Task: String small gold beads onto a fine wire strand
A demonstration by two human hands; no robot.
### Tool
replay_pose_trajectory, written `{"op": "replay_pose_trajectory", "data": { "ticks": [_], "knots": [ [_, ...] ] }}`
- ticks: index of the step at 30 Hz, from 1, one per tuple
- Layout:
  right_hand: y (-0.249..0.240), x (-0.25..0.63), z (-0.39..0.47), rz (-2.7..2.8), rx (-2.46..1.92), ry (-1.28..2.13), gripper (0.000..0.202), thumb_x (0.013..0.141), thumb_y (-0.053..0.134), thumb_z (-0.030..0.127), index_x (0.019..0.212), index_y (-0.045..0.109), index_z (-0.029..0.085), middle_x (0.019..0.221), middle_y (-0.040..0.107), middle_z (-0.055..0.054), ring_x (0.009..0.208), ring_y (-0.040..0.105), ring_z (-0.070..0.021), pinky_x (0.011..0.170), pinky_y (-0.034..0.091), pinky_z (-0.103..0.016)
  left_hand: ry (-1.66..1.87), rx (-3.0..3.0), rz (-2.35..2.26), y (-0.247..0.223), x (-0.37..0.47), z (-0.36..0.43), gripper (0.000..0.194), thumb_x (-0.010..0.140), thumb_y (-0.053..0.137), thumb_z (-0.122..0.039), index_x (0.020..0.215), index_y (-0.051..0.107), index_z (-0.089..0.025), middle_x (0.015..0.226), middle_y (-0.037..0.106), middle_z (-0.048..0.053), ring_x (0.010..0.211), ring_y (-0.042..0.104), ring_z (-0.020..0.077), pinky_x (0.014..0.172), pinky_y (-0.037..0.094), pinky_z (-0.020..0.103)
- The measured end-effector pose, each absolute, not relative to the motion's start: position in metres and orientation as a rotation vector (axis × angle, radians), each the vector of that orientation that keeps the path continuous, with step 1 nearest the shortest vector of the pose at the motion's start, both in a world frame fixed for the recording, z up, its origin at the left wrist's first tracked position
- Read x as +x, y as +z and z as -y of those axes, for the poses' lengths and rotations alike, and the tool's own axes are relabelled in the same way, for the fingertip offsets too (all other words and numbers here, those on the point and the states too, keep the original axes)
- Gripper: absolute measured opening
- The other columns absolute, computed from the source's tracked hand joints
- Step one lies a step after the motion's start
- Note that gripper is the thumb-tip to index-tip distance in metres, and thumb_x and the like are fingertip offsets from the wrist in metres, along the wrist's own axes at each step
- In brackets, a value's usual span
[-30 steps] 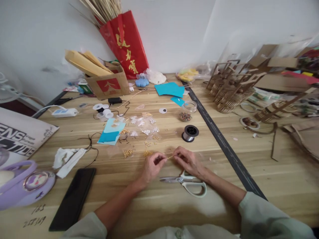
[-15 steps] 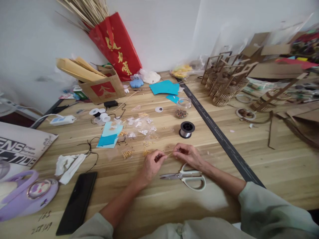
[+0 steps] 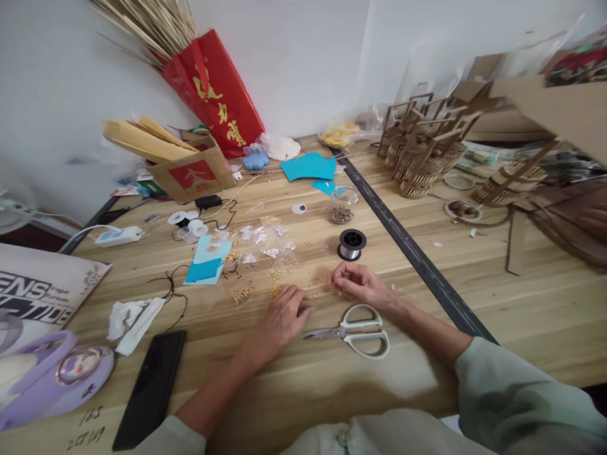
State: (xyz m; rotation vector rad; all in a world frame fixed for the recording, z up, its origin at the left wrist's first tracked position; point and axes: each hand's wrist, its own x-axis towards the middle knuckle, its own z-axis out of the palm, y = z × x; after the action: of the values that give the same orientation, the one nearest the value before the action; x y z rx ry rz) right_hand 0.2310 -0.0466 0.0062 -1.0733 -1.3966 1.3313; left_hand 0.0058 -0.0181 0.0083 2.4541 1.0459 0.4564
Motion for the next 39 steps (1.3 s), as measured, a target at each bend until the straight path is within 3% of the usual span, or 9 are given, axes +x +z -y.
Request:
{"op": "replay_pose_trajectory", "data": {
  "ticks": [7,13,30,39],
  "knots": [
    [0.003,0.246,0.041,1.702,-1.152,1.397,0.023,0.087,0.052,0.037,0.084,0.053,0.014,0.083,0.065,-0.006,0.06,0.048,-0.0088,0.053,0.034,-0.02,0.285,2.643,-0.996,0.012,-0.019,0.026,0.009,0.087,0.049,-0.019,0.088,0.058,-0.016,0.092,0.055,0.007,0.094,0.048,0.0216,0.089,0.042,0.039],
    [-0.004,0.249,0.038,1.927,-1.358,1.179,0.016,0.088,0.05,0.03,0.083,0.053,0.015,0.071,0.059,0.0,0.059,0.049,-0.009,0.055,0.036,-0.02,0.278,2.641,-0.993,0.008,-0.025,0.025,0.019,0.092,0.04,-0.018,0.081,0.055,-0.017,0.085,0.055,0.005,0.088,0.05,0.0187,0.082,0.043,0.034],
    [0.008,0.244,0.045,2.249,-1.363,0.913,0.01,0.088,0.046,0.024,0.083,0.053,0.018,0.063,0.052,0.003,0.054,0.044,-0.0094,0.054,0.031,-0.021,0.224,2.419,-1.222,0.013,-0.035,0.023,0.018,0.087,0.046,-0.023,0.074,0.057,-0.018,0.075,0.06,0.003,0.073,0.056,0.0172,0.068,0.04,0.028],
    [0.017,0.245,0.045,2.22,-1.334,0.86,0.009,0.085,0.05,0.024,0.082,0.054,0.016,0.069,0.055,0.0,0.058,0.047,-0.0096,0.056,0.033,-0.021,0.254,2.408,-1.048,0.018,-0.012,0.012,0.01,0.085,0.051,-0.016,0.081,0.06,-0.017,0.084,0.061,0.004,0.083,0.056,0.017,0.074,0.042,0.028]
  ]
}}
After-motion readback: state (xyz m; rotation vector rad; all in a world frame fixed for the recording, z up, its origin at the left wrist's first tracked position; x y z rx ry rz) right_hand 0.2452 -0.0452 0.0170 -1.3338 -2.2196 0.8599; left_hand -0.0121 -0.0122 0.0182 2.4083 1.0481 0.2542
